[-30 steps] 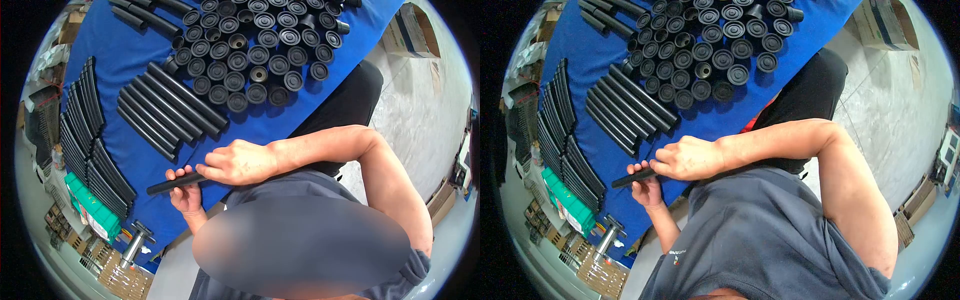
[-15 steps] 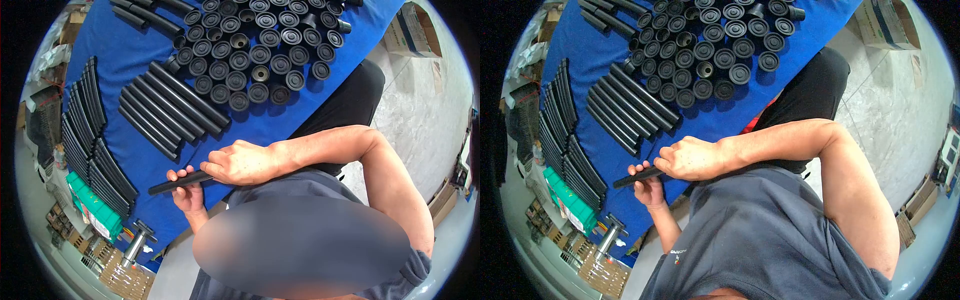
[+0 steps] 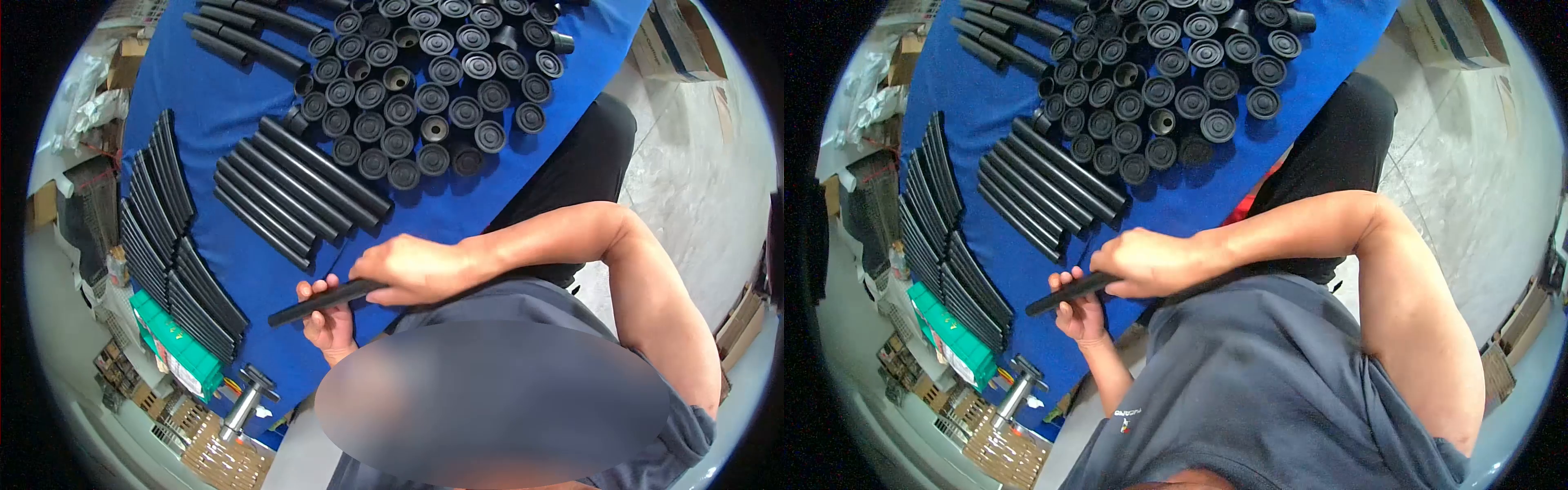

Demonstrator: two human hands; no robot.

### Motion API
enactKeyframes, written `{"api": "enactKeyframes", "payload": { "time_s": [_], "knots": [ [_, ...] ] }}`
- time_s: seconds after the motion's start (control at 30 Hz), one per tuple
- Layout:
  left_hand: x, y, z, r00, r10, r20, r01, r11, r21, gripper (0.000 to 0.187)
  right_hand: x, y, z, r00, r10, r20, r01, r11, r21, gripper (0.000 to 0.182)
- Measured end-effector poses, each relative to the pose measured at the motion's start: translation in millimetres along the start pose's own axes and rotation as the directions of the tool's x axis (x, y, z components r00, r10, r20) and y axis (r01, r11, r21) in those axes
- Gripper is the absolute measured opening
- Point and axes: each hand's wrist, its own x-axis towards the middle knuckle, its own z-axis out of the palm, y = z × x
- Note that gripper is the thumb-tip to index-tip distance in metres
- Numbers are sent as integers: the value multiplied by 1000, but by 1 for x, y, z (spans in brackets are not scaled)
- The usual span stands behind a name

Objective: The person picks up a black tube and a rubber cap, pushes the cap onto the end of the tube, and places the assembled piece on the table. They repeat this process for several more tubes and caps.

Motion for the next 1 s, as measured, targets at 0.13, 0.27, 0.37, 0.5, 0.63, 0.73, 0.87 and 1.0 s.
{"api": "enactKeyframes", "payload": {
  "time_s": [0.13, 0.27, 0.37, 0.5, 0.63, 0.73, 0.87, 1.0],
  "knots": [
    [-1, 0, 1, 1000, -13, 16, 13, 999, -35, 38, -5, -12, -5, 999, -36, 37, 39, 994, -101, 41],
    [1, -1, 0, 1000, 11, 24, -11, 1000, -2, 39, 2, 3, -2, 996, 55, 74, -62, 994, 92, 39],
    [-2, 1, 4, 999, -12, -37, 12, 1000, 0, 42, -4, 0, 9, 992, -117, -44, 104, 967, -233, 35],
    [-2, 0, -2, 999, 10, 47, -10, 1000, 0, 41, 3, -12, -10, 984, 117, 136, -133, 984, 121, 35],
    [-3, -1, 0, 999, 30, -20, -29, 999, 21, 41, -1, 1, 7, 990, -105, -91, 95, 989, -109, 32],
    [-2, 0, 0, 1000, 15, -22, -15, 1000, 1, 41, -4, -6, 7, 991, -133, -34, 121, 962, -245, 30],
    [-1, -1, 0, 1000, 20, 4, -20, 1000, 3, 40, 3, 0, -1, 998, -7, 59, 4, 999, 44, 33],
    [-1, -1, 2, 999, 18, -27, -18, 1000, -17, 36, -5, -5, 8, 997, -77, -12, 73, 979, -188, 37]
  ]
}}
